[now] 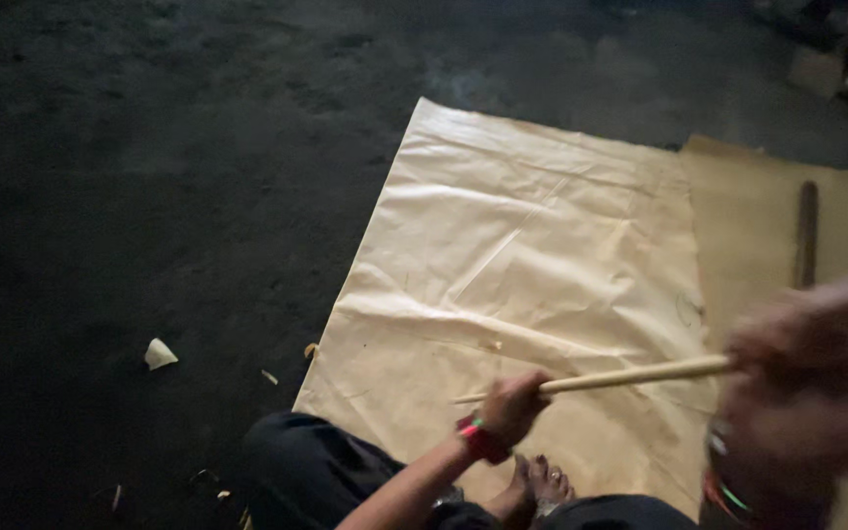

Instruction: The person sits on the floor and rolls kraft paper sheets around a thin wooden stick, aligning the stick along the sheet edge and pressing the paper flat. They smooth the rolled seam, work the stick along the sheet, and set finished rolled sheets aside with other completed rolls.

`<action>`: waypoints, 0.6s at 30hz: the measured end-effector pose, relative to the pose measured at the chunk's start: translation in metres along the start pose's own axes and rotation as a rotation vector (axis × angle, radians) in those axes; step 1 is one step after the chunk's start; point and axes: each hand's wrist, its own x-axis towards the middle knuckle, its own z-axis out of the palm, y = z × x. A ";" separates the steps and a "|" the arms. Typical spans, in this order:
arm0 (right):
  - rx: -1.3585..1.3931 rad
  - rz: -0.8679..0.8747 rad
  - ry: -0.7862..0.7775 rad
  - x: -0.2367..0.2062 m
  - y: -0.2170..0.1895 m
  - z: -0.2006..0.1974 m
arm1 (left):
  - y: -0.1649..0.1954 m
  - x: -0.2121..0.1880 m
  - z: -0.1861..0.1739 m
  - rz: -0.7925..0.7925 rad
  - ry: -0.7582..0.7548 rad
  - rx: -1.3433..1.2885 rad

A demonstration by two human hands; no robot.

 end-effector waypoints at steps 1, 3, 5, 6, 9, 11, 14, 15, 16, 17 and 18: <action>0.006 -0.022 -0.033 -0.008 0.001 -0.018 | 0.007 -0.001 -0.022 0.046 0.021 0.042; 0.032 -0.042 -0.143 -0.013 -0.011 -0.065 | 0.025 -0.005 -0.076 0.077 0.019 0.121; 0.063 -0.048 -0.275 -0.014 -0.015 -0.101 | 0.044 -0.012 -0.130 0.058 -0.047 0.210; 0.080 -0.042 -0.357 -0.014 -0.017 -0.113 | 0.054 -0.019 -0.153 0.046 -0.089 0.260; 0.200 0.035 -0.426 -0.022 -0.019 -0.118 | 0.082 -0.045 -0.196 -0.127 -0.358 0.195; 0.332 0.103 -0.169 -0.032 -0.017 -0.098 | 0.096 -0.066 -0.189 -0.316 -0.476 0.069; 0.475 0.184 0.011 -0.032 -0.025 -0.058 | 0.107 -0.101 -0.163 -0.341 -0.389 -0.007; 0.505 0.213 0.060 -0.027 -0.029 -0.045 | 0.109 -0.111 -0.150 -0.279 -0.302 0.071; 0.506 0.250 0.122 -0.023 -0.036 -0.035 | 0.108 -0.119 -0.141 -0.215 -0.217 0.141; 0.322 0.188 0.111 -0.016 -0.040 -0.025 | 0.107 -0.124 -0.133 -0.133 -0.146 0.261; 0.137 0.128 0.113 -0.012 -0.043 -0.017 | 0.106 -0.128 -0.127 -0.048 -0.074 0.380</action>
